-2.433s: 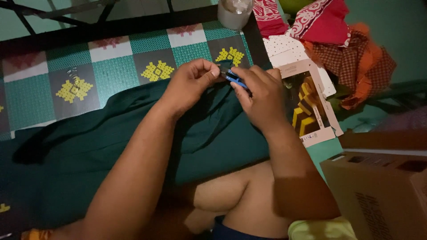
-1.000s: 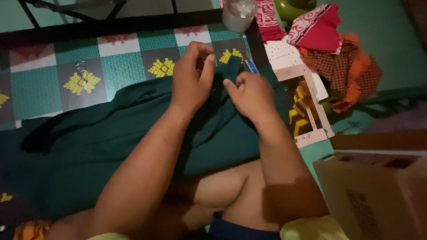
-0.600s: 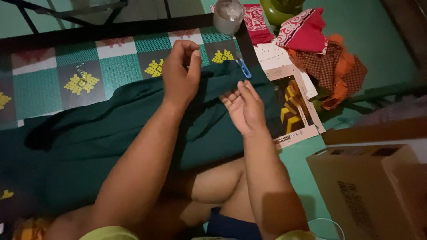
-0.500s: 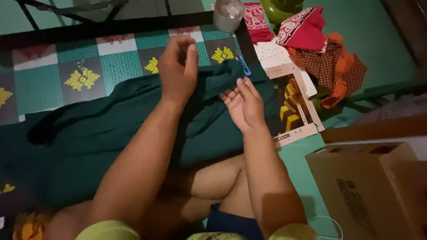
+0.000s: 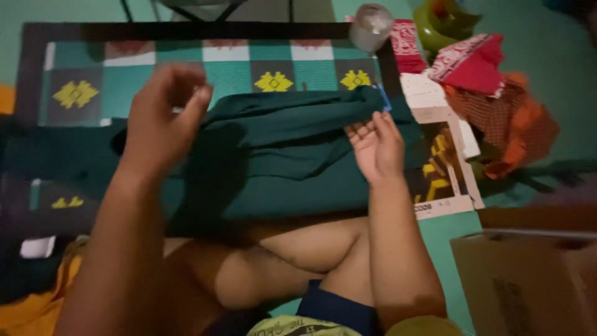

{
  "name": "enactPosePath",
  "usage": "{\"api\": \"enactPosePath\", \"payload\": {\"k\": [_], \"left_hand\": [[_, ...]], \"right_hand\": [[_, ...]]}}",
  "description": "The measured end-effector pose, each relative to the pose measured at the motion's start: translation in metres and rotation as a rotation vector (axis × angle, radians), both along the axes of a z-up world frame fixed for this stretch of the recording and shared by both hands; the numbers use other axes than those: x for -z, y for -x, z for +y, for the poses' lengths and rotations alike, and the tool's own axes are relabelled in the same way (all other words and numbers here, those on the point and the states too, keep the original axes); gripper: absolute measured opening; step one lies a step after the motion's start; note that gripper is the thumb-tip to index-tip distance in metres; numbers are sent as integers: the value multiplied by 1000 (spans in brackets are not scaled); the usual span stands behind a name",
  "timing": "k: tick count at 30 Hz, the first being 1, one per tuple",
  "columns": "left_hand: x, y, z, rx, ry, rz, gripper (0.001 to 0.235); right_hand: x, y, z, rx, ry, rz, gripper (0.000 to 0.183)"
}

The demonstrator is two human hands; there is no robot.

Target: The person folds a dark green t-shirt on a patterned mat. They smooth the fabric, fold the sleeves inward, and then fold the shirt in half. The person uses a blue utility knife to cut a small piece of fabric from the shirt's edge before completing the fold.

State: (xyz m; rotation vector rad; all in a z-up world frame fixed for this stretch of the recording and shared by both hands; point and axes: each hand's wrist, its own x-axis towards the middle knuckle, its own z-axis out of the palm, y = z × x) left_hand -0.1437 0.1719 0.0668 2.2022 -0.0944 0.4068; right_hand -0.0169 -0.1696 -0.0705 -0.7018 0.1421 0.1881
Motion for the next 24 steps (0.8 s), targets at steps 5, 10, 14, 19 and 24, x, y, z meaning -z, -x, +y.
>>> {"api": "enactPosePath", "payload": {"k": [5, 10, 14, 19, 24], "left_hand": [[31, 69, 34, -291, -41, 57, 30], [71, 88, 60, -495, 81, 78, 45], [112, 77, 94, -572, 98, -155, 45], [124, 74, 104, -690, 102, -187, 35], [125, 78, 108, -736, -61, -55, 13]], "right_hand": [[14, -8, -11, -43, 35, 59, 31], [6, -3, -6, -26, 106, 41, 29], [19, -10, -12, -20, 148, 29, 23], [-6, 7, 0, -6, 164, 14, 19], [13, -2, -10, -10, 115, -6, 25]]}}
